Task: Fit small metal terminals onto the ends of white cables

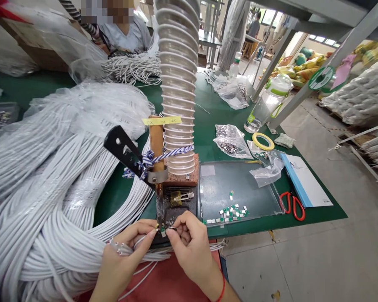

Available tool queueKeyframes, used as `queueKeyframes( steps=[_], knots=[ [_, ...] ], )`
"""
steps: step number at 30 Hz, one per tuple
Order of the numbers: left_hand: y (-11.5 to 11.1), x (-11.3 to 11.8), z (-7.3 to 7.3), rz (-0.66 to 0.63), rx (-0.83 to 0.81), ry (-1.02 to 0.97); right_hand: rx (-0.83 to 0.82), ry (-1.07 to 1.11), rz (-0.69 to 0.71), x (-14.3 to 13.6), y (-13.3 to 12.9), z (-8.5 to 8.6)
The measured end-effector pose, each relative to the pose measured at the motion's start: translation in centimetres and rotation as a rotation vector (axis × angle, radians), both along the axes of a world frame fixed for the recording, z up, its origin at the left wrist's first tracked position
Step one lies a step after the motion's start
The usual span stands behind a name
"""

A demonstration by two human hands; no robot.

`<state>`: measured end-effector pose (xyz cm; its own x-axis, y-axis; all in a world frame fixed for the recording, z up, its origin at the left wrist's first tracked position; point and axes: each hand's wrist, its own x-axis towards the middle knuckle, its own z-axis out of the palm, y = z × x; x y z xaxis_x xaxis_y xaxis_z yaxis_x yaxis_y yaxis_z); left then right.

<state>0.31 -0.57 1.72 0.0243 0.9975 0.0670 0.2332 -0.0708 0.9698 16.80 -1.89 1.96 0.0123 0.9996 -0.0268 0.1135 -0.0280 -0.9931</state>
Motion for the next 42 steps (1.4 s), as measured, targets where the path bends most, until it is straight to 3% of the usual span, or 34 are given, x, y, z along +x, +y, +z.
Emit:
queueKeyframes(
  steps=[4, 13, 29, 42],
  knots=[
    [-0.2, 0.1, -0.4, -0.028, -0.002, -0.008, -0.037, -0.095, 0.087, 0.0, 0.6, 0.8],
    [-0.5, 0.1, -1.3, -0.067, 0.017, 0.022, -0.014, -0.21, 0.079, 0.2, 0.8, 0.9],
    [-0.7, 0.6, -0.4, -0.011, 0.114, 0.065, 0.041, -0.112, 0.026, -0.2, 0.3, 1.0],
    [-0.7, 0.3, -1.2, -0.011, 0.049, 0.019, 0.029, -0.155, 0.061, -0.1, 0.1, 0.4]
  ],
)
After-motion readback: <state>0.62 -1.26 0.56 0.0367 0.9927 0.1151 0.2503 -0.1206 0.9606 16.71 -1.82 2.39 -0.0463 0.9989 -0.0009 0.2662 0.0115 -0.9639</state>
